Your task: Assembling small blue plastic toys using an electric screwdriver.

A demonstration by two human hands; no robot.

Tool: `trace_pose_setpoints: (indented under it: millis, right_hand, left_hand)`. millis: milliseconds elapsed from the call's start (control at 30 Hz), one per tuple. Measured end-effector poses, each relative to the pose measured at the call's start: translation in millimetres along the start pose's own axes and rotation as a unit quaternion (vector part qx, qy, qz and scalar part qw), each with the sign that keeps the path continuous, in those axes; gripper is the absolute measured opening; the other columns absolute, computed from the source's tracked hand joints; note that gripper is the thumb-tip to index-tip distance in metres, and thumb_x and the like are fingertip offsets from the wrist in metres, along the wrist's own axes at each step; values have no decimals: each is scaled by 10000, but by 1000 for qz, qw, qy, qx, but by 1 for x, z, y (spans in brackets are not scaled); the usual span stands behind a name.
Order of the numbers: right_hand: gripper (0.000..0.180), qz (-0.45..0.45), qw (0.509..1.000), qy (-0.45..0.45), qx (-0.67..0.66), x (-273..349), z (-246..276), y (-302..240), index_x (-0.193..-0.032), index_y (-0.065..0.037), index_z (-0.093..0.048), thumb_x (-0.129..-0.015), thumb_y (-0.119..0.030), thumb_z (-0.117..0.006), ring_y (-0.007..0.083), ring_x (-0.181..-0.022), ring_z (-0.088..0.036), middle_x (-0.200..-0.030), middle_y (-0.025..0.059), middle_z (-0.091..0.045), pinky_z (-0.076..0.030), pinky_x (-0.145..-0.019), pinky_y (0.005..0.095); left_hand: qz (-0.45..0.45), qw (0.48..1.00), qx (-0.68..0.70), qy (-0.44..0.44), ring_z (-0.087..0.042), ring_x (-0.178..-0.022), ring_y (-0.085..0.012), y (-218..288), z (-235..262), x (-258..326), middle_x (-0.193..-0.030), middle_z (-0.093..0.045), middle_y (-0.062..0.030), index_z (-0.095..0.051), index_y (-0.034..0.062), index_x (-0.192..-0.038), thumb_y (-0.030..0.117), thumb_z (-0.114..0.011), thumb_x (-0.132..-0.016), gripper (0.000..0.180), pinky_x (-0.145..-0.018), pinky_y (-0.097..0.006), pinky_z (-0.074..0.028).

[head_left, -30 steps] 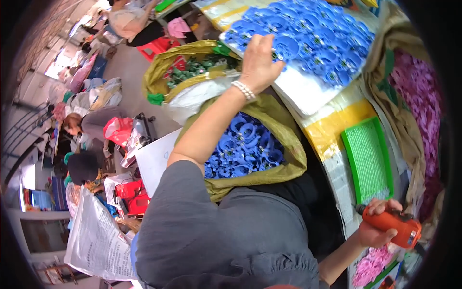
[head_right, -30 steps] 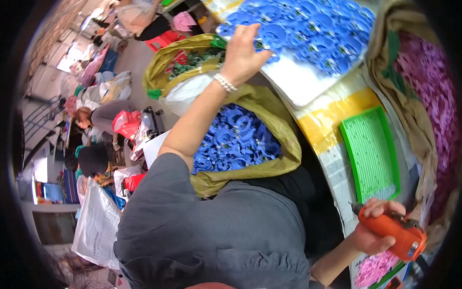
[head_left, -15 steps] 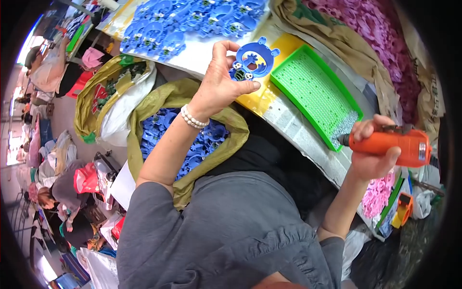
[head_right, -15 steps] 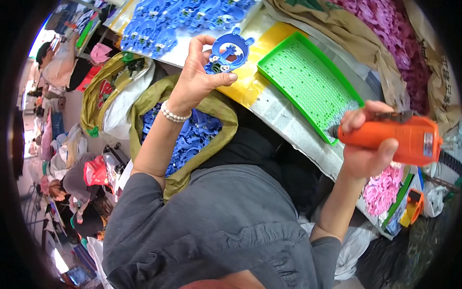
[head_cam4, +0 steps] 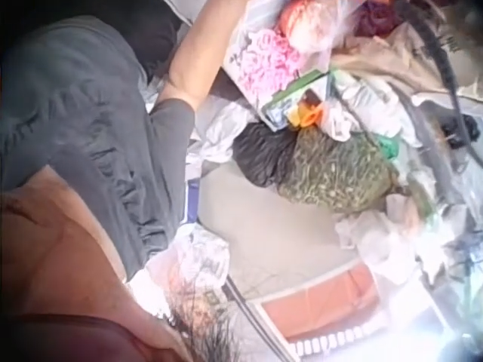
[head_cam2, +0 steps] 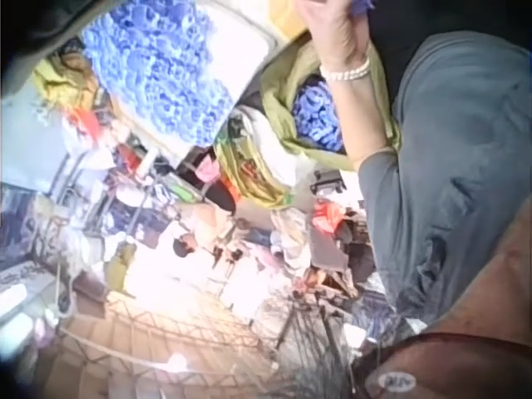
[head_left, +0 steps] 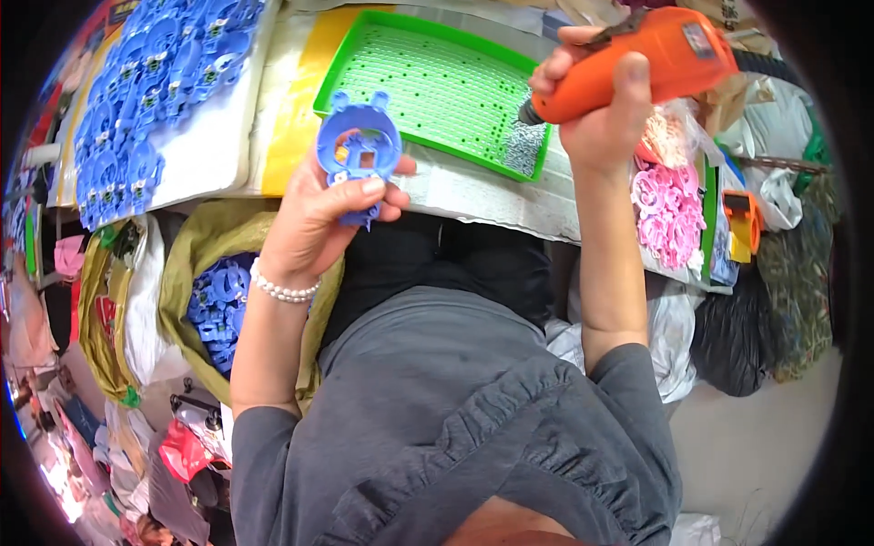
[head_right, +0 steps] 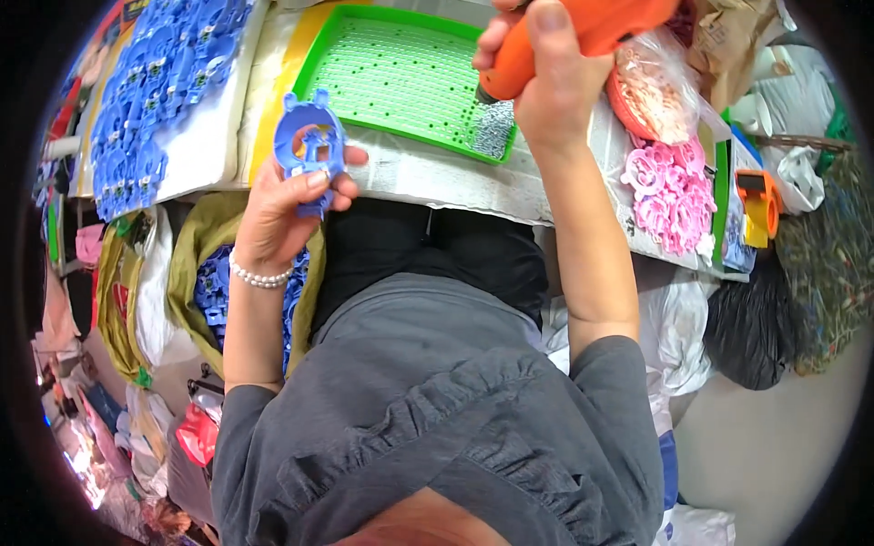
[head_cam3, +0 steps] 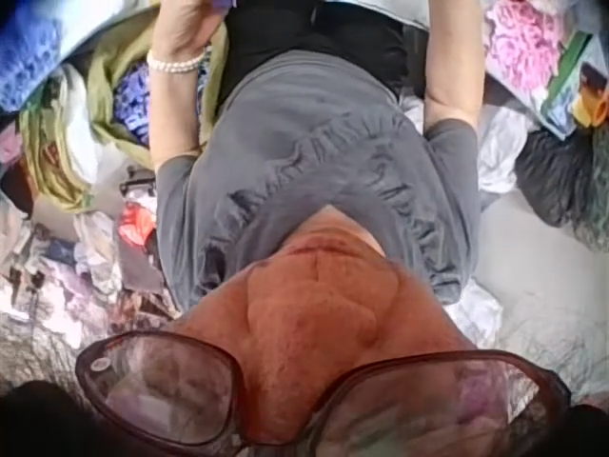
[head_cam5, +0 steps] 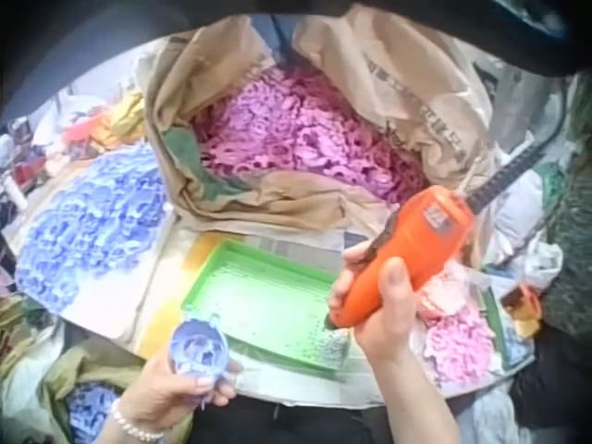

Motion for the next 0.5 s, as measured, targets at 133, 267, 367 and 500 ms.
trace_pose_setpoints:
  millis: [133, 267, 367, 500]
  right_hand:
    - [653, 4, 1000, 18, 4, 0, 8, 16, -1008, 58, -551, -856, -576, -509, 211, -584, -533, -702, 105, -568, -456, -562, 338]
    - [629, 24, 999, 23, 20, 2, 4, 19, -978, 56, -550, -846, -558, -524, 208, -553, -529, -673, 105, -561, -452, -527, 326]
    - [628, 31, 999, 25, 20, 3, 3, 21, -961, 52, -550, -834, -563, -534, 205, -547, -527, -666, 104, -557, -450, -519, 326]
    - [621, 25, 999, 32, 20, 4, 3, 24, -942, 46, -551, -825, -564, -542, 204, -541, -524, -660, 100, -553, -445, -510, 321]
  left_hand:
    - [51, 999, -7, -17, -658, -738, -174, -24, -15, -4, -1029, -632, -135, -491, 36, -1181, 93, -693, -811, 426, -625, -269, -561]
    - [74, 995, -59, -16, -620, -705, -109, -37, -21, -6, -1027, -648, -80, -530, 70, -1162, 138, -715, -813, 400, -522, -207, -470]
    - [74, 996, -54, -12, -614, -694, -96, -42, -24, -8, -1019, -656, -68, -532, 73, -1169, 143, -725, -807, 415, -500, -193, -438]
    - [70, 996, -46, -15, -622, -696, -103, -44, -27, -11, -1019, -655, -87, -524, 63, -1184, 116, -733, -793, 447, -510, -206, -463]
Point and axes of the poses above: each hand's wrist, its own x-axis away from the middle knuckle, its own z-axis out of the back of the hand, y = z × x, the point moved 9 cm from there along -x, towards the middle knuckle
